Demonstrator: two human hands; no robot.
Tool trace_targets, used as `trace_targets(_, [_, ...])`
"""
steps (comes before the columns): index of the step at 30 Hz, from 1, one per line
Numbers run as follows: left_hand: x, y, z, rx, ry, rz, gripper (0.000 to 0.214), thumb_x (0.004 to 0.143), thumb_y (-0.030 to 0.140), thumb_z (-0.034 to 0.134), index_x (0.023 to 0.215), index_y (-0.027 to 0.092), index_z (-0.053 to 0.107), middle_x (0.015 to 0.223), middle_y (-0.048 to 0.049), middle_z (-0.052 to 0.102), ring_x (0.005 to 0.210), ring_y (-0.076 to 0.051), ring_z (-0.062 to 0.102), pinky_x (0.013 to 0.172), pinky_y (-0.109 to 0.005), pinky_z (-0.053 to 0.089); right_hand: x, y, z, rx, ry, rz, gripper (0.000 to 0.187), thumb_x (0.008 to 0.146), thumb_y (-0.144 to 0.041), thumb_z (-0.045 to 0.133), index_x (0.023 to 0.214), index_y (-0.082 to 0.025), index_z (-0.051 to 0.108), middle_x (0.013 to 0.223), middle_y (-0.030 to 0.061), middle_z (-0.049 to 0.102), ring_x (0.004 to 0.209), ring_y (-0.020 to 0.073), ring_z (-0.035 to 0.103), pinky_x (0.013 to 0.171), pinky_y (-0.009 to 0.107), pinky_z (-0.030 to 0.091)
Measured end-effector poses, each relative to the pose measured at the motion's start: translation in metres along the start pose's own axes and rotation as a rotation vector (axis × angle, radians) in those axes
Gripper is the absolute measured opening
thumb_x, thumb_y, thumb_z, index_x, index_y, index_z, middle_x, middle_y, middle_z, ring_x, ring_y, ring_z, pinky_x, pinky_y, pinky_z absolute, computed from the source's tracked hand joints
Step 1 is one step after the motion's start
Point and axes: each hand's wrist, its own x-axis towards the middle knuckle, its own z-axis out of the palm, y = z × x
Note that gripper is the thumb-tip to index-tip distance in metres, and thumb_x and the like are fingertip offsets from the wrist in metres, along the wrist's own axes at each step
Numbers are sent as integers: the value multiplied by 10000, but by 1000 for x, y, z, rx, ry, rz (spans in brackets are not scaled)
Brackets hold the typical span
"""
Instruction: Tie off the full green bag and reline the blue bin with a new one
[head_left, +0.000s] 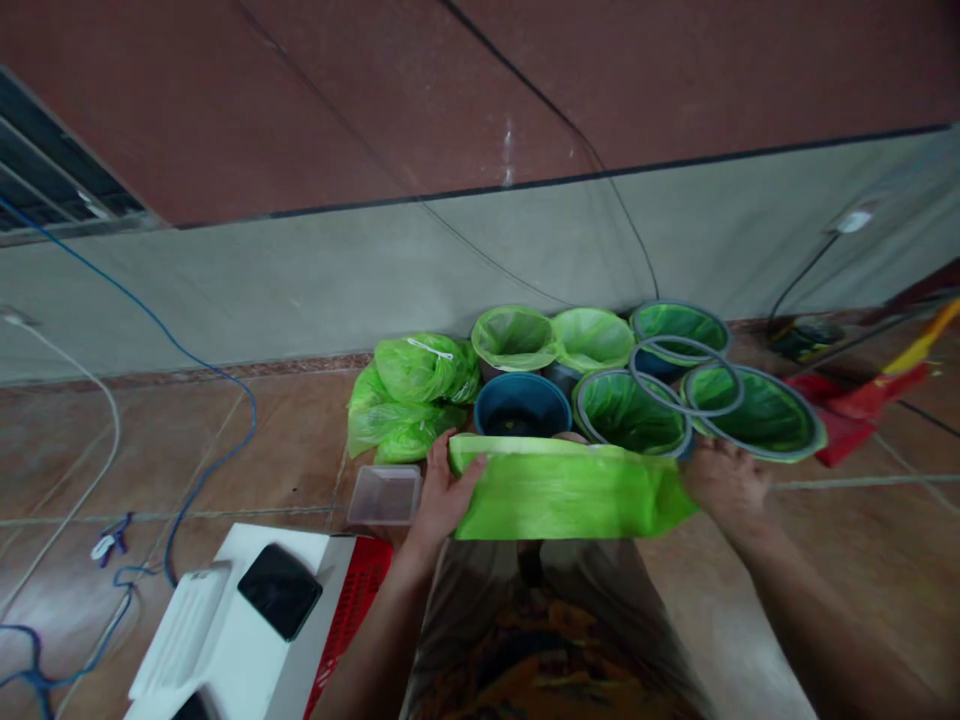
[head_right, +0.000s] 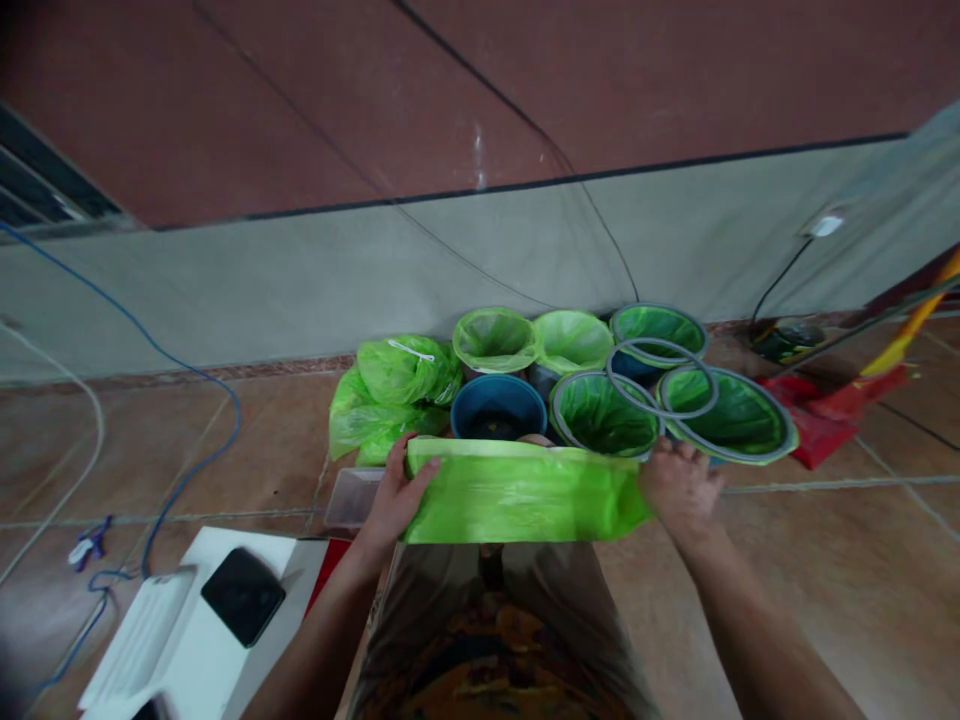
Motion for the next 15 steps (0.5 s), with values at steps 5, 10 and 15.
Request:
trace_targets(5, [-6,13,16,147,-35,119,467,875,339,508,1322,218,447,1354,-114,448,1300,-228,411,1103,-421,315,-54,-142,19,468,-333,-545,356,882,-364,500,1182,-206,610,1158,125,636,1060,271,600,929,438,460])
trace_targets(10, [-11,31,45,391,-61,241,455,841,247,525,1293,219,482,1342,-119,496,1256,-278,442,1069,-479,322,-88,-177,41,625,-380,-608,292,915,-387,490,1104,-217,633,1065,89,679,985,227,623,911,389,467])
trace_targets(15, [-20,35,85,545,-88,266,358,805,262,577,1152,176,558,1136,-136,604,1099,-317,514,1014,-540,306,-72,-135,39,572,-401,-585,255,860,-247,538,1090,-206,641,1018,74,687,930,208,634,865,364,482])
